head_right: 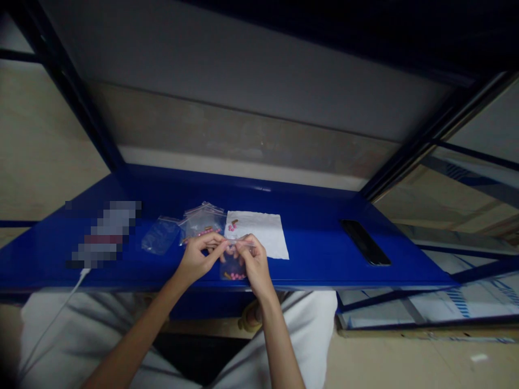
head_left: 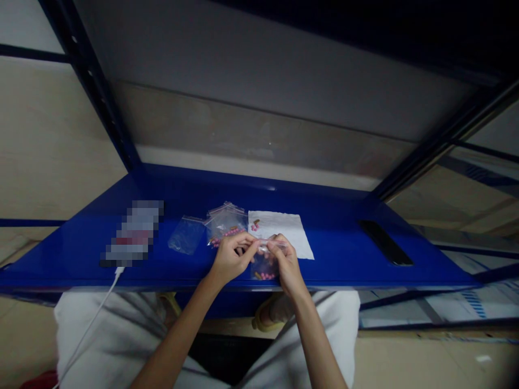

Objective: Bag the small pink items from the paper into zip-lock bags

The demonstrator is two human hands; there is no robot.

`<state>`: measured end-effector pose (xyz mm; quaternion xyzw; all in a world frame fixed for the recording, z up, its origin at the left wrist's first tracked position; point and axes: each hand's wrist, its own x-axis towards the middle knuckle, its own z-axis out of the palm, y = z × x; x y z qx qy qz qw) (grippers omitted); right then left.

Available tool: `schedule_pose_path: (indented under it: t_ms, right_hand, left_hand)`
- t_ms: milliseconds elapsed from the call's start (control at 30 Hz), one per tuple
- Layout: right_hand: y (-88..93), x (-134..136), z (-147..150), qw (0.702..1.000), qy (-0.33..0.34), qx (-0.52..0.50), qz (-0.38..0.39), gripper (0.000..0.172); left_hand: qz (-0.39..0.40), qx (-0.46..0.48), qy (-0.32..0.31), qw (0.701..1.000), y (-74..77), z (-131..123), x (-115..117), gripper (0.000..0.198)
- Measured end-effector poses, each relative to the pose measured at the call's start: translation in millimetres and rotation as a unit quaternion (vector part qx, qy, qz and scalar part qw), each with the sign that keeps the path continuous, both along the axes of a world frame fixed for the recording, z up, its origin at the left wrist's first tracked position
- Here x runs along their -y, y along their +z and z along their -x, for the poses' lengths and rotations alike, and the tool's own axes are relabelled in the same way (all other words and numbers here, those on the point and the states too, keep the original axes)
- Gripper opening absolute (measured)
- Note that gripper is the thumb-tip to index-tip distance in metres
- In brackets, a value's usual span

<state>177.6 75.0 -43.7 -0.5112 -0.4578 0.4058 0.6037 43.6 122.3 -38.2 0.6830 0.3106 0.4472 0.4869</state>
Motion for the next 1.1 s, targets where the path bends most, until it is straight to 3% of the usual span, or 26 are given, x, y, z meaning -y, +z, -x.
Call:
schedule_pose_path:
  t_ms: [267, 433, 733, 933, 1033, 1100]
  right_hand:
    - [-0.5, 0.3, 1.3, 1.000, -0.008, 0.001, -0.007, 0.017]
    - [-2.2, -0.8, 0.8, 0.999, -0.014, -0.020, -0.022, 0.024]
    - [-2.5, -0.8, 7.6, 0.992, -0.089, 0.081, -0.026, 0.021]
    - [-3.6, -2.1, 7.6, 0.989, -0.095, 0.115, -0.017, 0.023]
    - [-3.3, -2.9, 7.4, 0.985, -0.136, 0.098, -0.041, 0.022]
    - [-2.3, -2.0, 7.8, 0.973, -0.194, 0.100, -0.080, 0.031]
  left_hand:
    - [-0.020, 0.032, 0.035, 0.999, 0.9, -1.2, -0.1, 0.014]
    - [-0.032, 0.047, 0.061, 0.996, -2.5, -3.2, -2.1, 0.011]
    - [-0.119, -0.032, 0.098, 0.988, -7.7, -3.4, -1.0, 0.008]
    - [-0.134, -0.039, 0.108, 0.984, -7.7, -4.1, 0.5, 0.010]
    - [-0.135, -0.004, 0.139, 0.981, -6.7, -3.4, 1.8, 0.012]
    - [-0.118, 0.039, 0.188, 0.974, -6.3, -2.1, 2.1, 0.012]
